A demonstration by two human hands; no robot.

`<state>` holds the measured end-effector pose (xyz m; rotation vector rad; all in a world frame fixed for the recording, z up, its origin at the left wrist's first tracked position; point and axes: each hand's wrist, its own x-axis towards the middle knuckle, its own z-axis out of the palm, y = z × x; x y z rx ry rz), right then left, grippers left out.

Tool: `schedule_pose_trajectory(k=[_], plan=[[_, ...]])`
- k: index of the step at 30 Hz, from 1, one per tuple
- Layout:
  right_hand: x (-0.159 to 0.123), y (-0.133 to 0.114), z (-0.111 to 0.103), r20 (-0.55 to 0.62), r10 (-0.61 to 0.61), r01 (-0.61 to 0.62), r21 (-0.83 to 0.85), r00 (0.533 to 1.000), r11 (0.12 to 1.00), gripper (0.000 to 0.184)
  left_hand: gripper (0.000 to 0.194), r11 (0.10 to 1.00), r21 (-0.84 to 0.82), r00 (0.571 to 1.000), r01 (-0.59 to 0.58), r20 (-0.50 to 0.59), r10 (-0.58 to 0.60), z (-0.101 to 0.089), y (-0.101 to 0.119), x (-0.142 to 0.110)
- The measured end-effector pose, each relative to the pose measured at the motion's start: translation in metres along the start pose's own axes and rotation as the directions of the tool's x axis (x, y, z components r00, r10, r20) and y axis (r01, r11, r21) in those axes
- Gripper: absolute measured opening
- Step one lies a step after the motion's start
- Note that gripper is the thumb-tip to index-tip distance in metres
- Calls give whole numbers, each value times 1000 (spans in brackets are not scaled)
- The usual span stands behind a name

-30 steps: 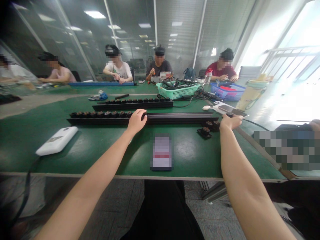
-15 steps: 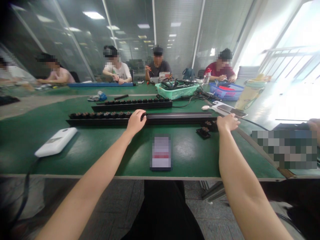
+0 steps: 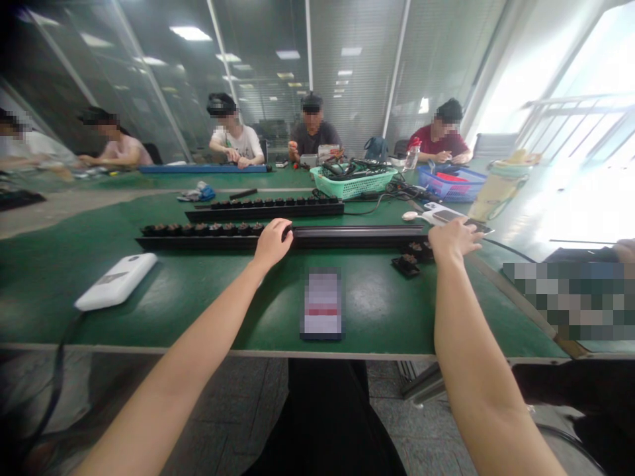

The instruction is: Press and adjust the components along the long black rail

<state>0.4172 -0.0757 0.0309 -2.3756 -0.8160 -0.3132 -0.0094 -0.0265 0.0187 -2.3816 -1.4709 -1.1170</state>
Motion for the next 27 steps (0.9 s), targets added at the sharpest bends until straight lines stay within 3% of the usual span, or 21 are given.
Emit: schedule_pose_trajectory(k=[2,6,9,13,16,20,24,27], plan=[[-3,-7,-8,9,44,-44,50,999,998,54,33,1000,-2,1000,-1,3,1,0,0,0],[-18,-31,-20,-26,-204,206,147,979,968,40,34,1000,-6,1000,-4,8,4,0,-2,0],[-39,-59,-19,-54,-452,449,262,891,854,35,35,1000,-4,1000,-7,7,7,1,-3,1],[-80,-102,-7,-39,-707,630,490,706,602,23,35,1000,5,1000,-30,8,30,1,-4,1],[-111,-133,1,37,-821,624,631,570,461,11,38,999,20,999,-42,8,42,1,-5,1],[-142,-171,8,192,-869,524,732,455,436,5,46,997,70,999,-39,25,37,-1,-6,1],[-158,-202,18,221,-896,515,754,385,408,12,41,993,111,1000,-27,16,25,-7,-10,2],[-166,-219,26,212,-908,522,761,362,386,19,37,985,171,1000,16,-20,-13,-16,-13,3]])
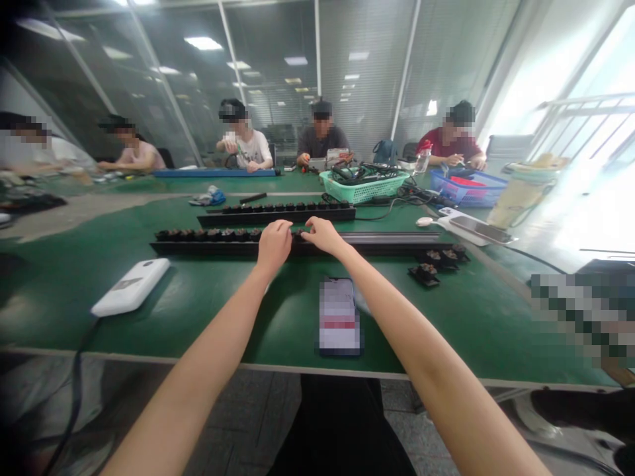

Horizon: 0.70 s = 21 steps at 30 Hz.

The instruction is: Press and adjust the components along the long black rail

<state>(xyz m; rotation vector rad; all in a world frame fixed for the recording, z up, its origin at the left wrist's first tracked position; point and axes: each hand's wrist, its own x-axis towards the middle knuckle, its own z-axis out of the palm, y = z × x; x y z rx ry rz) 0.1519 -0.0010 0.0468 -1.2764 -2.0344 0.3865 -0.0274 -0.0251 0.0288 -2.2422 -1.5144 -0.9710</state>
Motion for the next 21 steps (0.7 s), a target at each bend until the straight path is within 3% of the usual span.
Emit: schedule_pose_trajectory(k=[5,9,16,21], plan=[[14,-5,16,20,-48,48,-1,999,999,26,27,989,130,997,72,11,-74,-9,-4,1],[14,-6,24,42,-66,69,-85,997,994,29,22,986,155,997,66,38,-72,-10,-4,1],[5,-14,27,65,-59,76,-308,996,948,29,21,961,255,984,102,114,-135,-10,4,-1],[1,-24,25,81,-11,41,-372,997,927,24,22,942,320,981,103,123,-149,-9,9,-3]])
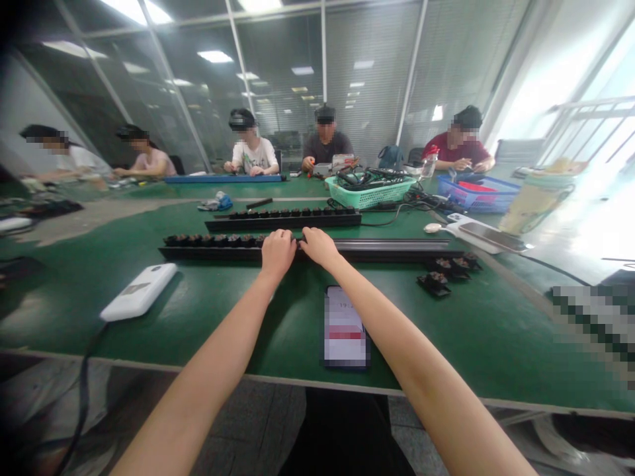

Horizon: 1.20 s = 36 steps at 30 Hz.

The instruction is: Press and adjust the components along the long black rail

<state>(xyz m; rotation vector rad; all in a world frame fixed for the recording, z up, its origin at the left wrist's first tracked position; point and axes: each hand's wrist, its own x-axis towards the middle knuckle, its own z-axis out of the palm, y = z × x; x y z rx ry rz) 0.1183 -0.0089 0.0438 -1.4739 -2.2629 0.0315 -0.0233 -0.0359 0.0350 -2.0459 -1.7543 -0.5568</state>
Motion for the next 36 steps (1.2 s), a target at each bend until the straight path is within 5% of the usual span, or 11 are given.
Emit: schedule_pose_trajectory(k=[36], plan=[[-8,-13,4,55,110,-103,-120,992,987,33,28,1000,-18,1000,17,-10,-17,8,2,-3]])
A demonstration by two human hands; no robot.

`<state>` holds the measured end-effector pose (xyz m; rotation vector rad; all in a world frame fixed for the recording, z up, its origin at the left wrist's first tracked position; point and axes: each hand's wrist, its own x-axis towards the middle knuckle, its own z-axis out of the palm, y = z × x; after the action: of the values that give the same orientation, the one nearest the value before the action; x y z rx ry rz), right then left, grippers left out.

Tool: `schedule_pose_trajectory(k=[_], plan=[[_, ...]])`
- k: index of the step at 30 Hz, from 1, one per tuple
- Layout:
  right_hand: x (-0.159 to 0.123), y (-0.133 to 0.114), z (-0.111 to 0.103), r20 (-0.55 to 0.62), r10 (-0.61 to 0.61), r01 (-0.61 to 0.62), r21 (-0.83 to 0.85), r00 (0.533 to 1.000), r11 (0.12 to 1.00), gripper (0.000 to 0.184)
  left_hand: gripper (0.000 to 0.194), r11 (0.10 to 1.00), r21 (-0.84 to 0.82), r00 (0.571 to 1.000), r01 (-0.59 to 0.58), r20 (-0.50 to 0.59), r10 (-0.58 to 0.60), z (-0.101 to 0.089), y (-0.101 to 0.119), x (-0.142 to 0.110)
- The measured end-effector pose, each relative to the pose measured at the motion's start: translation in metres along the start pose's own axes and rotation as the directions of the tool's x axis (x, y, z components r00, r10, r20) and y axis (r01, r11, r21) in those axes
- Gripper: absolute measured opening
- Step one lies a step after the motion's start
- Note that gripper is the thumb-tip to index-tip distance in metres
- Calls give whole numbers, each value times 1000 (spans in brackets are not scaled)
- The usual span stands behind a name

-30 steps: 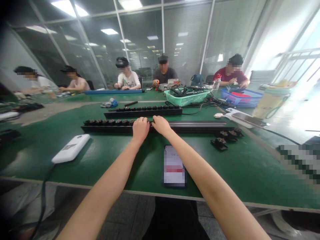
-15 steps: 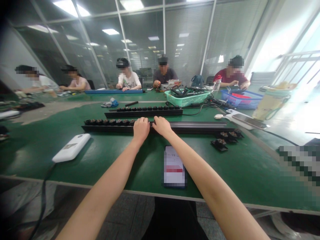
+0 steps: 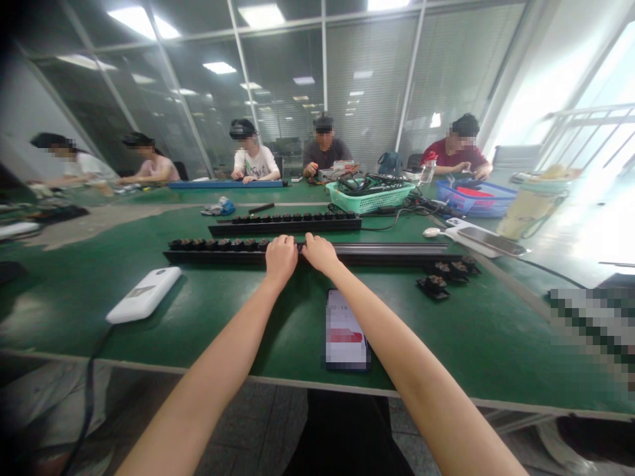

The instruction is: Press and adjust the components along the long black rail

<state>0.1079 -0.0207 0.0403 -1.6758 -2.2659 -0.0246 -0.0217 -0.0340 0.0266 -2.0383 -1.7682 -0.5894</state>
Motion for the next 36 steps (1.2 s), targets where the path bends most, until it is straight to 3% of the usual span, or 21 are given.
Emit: schedule_pose_trajectory(k=[6,36], plan=[[-1,-7,-2,16,61,-60,-58,998,997,30,28,1000,7,1000,-7,-12,7,1,1,-1],[3,7,5,-47,-14,16,28,999,999,30,25,998,-62,1000,-16,-6,15,-2,4,-1]])
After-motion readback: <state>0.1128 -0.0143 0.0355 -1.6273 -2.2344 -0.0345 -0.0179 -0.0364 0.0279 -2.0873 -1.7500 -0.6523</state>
